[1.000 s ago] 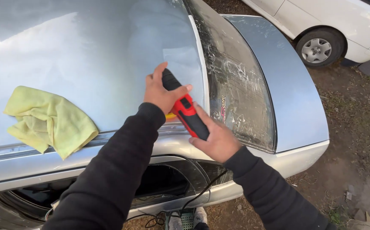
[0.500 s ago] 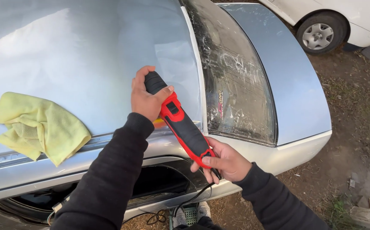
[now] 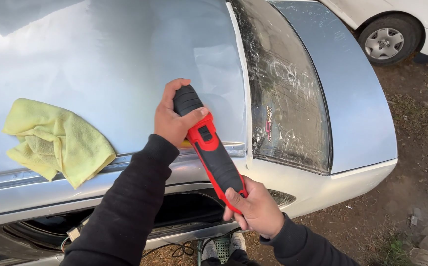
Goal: The person wipes the hood of a silver car with a yellow cloth, applies a white polishing compound from a yellow bottle, and then uses a red electric polisher to buff the surface. The person moves the polisher across the hood in circular motions while holding the cloth in the other hand.
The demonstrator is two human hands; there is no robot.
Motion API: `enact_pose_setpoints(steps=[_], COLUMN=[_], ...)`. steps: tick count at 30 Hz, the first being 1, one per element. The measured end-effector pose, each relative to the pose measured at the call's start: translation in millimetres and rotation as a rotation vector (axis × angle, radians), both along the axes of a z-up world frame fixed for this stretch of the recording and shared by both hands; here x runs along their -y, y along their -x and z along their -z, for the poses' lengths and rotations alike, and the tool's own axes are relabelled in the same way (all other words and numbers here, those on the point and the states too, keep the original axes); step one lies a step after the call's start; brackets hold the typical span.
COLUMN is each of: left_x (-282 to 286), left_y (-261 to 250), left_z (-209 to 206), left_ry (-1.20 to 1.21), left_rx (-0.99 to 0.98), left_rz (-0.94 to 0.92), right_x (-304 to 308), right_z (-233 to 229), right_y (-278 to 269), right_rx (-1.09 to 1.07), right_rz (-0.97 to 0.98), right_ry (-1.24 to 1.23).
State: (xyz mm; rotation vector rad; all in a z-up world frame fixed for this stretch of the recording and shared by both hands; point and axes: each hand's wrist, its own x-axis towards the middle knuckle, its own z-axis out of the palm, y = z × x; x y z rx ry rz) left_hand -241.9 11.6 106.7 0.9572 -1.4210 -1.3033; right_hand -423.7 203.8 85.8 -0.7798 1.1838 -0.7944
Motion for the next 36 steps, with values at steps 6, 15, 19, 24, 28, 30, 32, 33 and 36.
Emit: enact_pose_setpoints(steps=[6,15,19,24,28,30,32,33,36], left_x=[11.7,8.6,9.5,7.4,5.4,6.4,6.7,6.0,5.7], left_y=[-23.4,-13.0,2.5,24.0,44.0,50.8,57.1,60.4,72.7], left_z=[3.3,12.4,15.4,15.9,10.3,16.5,18.1,17.3,14.3], left_ry=[-0.042,-0.011,-0.010,0.000,-0.089,-0.046,0.003,-0.011,-0.052], left_rx=[-0.130,-0.084,-0.084,-0.034,-0.042,-0.018,0.007,0.034,0.056], left_rz=[0.071,0.095,0.123,0.153,0.188,0.207,0.221,0.222,0.243], right_x=[10.1,-1.4,-7.1,-14.2,-20.1,-23.0,-25.4,-27.0,-29.1], right_z=[-25.8,-15.3,-12.5,-1.2,6.2,7.2,10.2,13.0,16.0], right_y=[-24.3,-13.2,-2.0,10.7,20.9,25.5,29.2,30.6,36.0], right_rx=[0.294,0.302,0.315,0.350,0.392,0.402,0.413,0.431,0.464], right_rz=[-0.024,-0.040,-0.025,0.032,0.071,0.087,0.096,0.103,0.119], right_ry=[0.028,0.037,0.039,-0.005,-0.038,-0.052,-0.063,-0.054,-0.053])
